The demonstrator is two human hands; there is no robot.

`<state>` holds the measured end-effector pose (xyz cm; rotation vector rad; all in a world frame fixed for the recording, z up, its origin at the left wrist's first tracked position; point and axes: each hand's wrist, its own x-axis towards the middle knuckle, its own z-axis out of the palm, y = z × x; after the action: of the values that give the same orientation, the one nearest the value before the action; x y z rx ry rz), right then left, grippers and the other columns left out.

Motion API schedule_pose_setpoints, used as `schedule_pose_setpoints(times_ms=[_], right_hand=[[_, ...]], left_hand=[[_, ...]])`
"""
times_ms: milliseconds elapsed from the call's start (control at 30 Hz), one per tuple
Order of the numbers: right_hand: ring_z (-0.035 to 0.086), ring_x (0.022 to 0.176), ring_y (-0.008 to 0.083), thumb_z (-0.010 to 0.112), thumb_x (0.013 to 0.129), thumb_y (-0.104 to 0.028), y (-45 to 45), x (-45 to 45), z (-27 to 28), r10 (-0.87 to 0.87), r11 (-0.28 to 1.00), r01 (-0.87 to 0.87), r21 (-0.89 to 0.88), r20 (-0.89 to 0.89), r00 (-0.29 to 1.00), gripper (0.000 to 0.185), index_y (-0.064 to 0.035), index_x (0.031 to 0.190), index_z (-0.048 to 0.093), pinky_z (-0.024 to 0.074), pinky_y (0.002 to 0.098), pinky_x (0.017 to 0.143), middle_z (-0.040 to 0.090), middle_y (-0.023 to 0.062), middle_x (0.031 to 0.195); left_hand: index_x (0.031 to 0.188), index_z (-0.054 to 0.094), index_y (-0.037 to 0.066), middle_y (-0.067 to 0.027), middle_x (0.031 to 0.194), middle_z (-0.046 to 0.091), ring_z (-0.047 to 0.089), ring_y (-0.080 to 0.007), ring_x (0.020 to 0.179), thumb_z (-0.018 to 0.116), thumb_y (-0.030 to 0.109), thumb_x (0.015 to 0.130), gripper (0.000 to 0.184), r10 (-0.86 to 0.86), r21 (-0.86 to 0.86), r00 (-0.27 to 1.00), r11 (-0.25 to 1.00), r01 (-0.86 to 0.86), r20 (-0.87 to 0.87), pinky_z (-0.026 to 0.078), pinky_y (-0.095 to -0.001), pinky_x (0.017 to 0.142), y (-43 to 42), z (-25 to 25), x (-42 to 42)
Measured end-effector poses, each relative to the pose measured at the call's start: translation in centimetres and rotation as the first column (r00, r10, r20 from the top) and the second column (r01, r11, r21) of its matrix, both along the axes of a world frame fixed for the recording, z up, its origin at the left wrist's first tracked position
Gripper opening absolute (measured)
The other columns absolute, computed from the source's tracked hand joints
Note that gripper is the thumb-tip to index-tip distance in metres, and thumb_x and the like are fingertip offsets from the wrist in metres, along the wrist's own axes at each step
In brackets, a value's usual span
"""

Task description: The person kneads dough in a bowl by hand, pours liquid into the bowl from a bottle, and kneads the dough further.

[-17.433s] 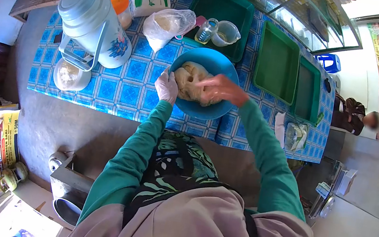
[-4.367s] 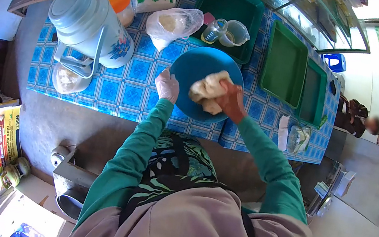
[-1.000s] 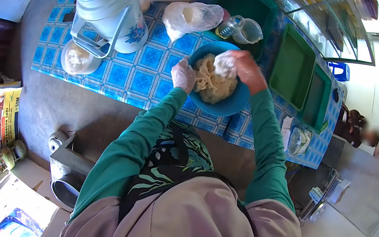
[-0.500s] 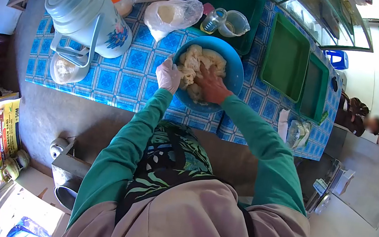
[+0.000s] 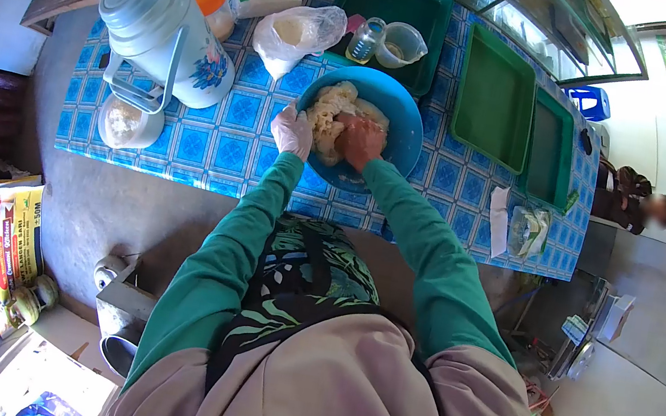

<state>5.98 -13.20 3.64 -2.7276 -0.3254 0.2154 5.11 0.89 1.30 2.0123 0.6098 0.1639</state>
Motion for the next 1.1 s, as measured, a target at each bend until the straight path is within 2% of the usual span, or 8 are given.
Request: schedule_pose_setpoints(times_ms=[200, 433, 500, 633, 733, 800, 1033, 1100], right_hand=[[0.058, 0.090, 0.0385, 0.059, 0.066, -0.015, -1.2, -1.1, 0.5, -0.200, 0.941, 0.210, 0.267, -0.065, 0.978, 0.031, -0.0114, 0.096, 0.066, 0.0453, 0.0450, 0.080, 0.063, 0.0184, 0.093], [0.054, 0.097, 0.0392, 0.058, 0.065, -0.012, -3.5, 0.5, 2.1, -0.125, 0.966, 0.152, 0.209, -0.136, 0.983, 0.034, -0.0040, 0.098, 0.064, 0.0442, 0.0437, 0.084, 0.061, 0.0210, 0.097], [0.055, 0.098, 0.0374, 0.055, 0.065, -0.005, -4.6, 1.0, 5.1, 0.295, 0.916, -0.226, 0.332, -0.175, 0.939, 0.040, -0.0046, 0.105, 0.062, 0.0440, 0.0415, 0.085, 0.060, 0.0212, 0.104], [0.053, 0.103, 0.0341, 0.054, 0.066, 0.000, -6.3, 1.5, 8.3, 0.533, 0.814, -0.423, 0.398, -0.223, 0.816, 0.046, -0.0009, 0.113, 0.055, 0.0422, 0.0401, 0.087, 0.056, 0.0206, 0.112], [0.050, 0.108, 0.0307, 0.057, 0.067, -0.002, -6.6, 0.7, 9.8, 0.607, 0.767, -0.639, 0.060, -0.393, 0.691, 0.053, -0.0002, 0.120, 0.049, 0.0385, 0.0387, 0.092, 0.050, 0.0195, 0.120], [0.047, 0.111, 0.0310, 0.059, 0.069, -0.009, -6.7, -0.2, 10.5, 0.845, 0.533, -0.728, -0.431, 0.217, 0.490, 0.057, -0.0005, 0.124, 0.044, 0.0352, 0.0413, 0.094, 0.047, 0.0195, 0.120], [0.046, 0.104, 0.0319, 0.059, 0.070, -0.020, -1.7, 2.8, 2.6, 0.936, 0.352, -0.849, -0.394, 0.155, 0.316, 0.041, -0.0064, 0.109, 0.053, 0.0350, 0.0437, 0.088, 0.049, 0.0184, 0.115], [0.042, 0.111, 0.0327, 0.063, 0.066, -0.022, 0.2, 2.4, 1.4, 0.864, 0.335, -0.767, -0.548, -0.147, 0.482, 0.052, -0.0062, 0.114, 0.050, 0.0329, 0.0490, 0.090, 0.049, 0.0189, 0.115]], left_hand=[[0.107, 0.060, 0.002, -0.0206, 0.090, 0.063, 0.061, -0.0330, 0.084, 0.054, 0.009, 0.075, 0.033, -0.002, -0.020, 1.000, 1.000, 0.002, -0.001, 0.046, -0.0368, 0.077, 0.1, -0.5, 0.1], [0.107, 0.060, 0.003, -0.0219, 0.089, 0.063, 0.061, -0.0340, 0.083, 0.054, 0.009, 0.074, 0.034, -0.033, 0.058, 0.999, 0.998, 0.034, -0.013, 0.046, -0.0376, 0.077, 0.1, 0.5, -0.3], [0.107, 0.060, 0.003, -0.0222, 0.089, 0.063, 0.061, -0.0343, 0.084, 0.054, 0.010, 0.074, 0.034, -0.029, 0.068, 1.000, 0.997, 0.029, 0.005, 0.046, -0.0378, 0.078, 0.2, 0.0, -0.2], [0.107, 0.060, 0.004, -0.0227, 0.089, 0.062, 0.061, -0.0351, 0.084, 0.054, 0.011, 0.075, 0.034, -0.030, 0.082, 0.999, 0.996, 0.028, 0.026, 0.046, -0.0382, 0.078, 0.3, -0.8, -0.2], [0.107, 0.060, 0.004, -0.0233, 0.091, 0.062, 0.060, -0.0352, 0.086, 0.055, 0.011, 0.074, 0.034, -0.006, 0.069, 0.999, 0.998, 0.004, 0.038, 0.046, -0.0384, 0.079, 0.2, -0.6, -0.4], [0.107, 0.060, 0.003, -0.0233, 0.092, 0.062, 0.060, -0.0349, 0.087, 0.055, 0.010, 0.074, 0.034, -0.013, 0.047, 0.999, 0.999, 0.011, 0.047, 0.046, -0.0383, 0.079, 0.1, -0.5, -0.5], [0.109, 0.059, 0.001, -0.0223, 0.091, 0.063, 0.062, -0.0320, 0.086, 0.055, 0.008, 0.076, 0.034, 0.041, -0.110, 0.998, 0.993, -0.036, 0.042, 0.046, -0.0339, 0.076, 0.0, -0.9, -0.4], [0.108, 0.061, 0.004, -0.0233, 0.089, 0.061, 0.060, -0.0348, 0.085, 0.053, 0.008, 0.076, 0.033, 0.073, -0.119, 0.994, 0.991, -0.063, 0.076, 0.046, -0.0381, 0.078, -0.3, -1.3, -0.3]])
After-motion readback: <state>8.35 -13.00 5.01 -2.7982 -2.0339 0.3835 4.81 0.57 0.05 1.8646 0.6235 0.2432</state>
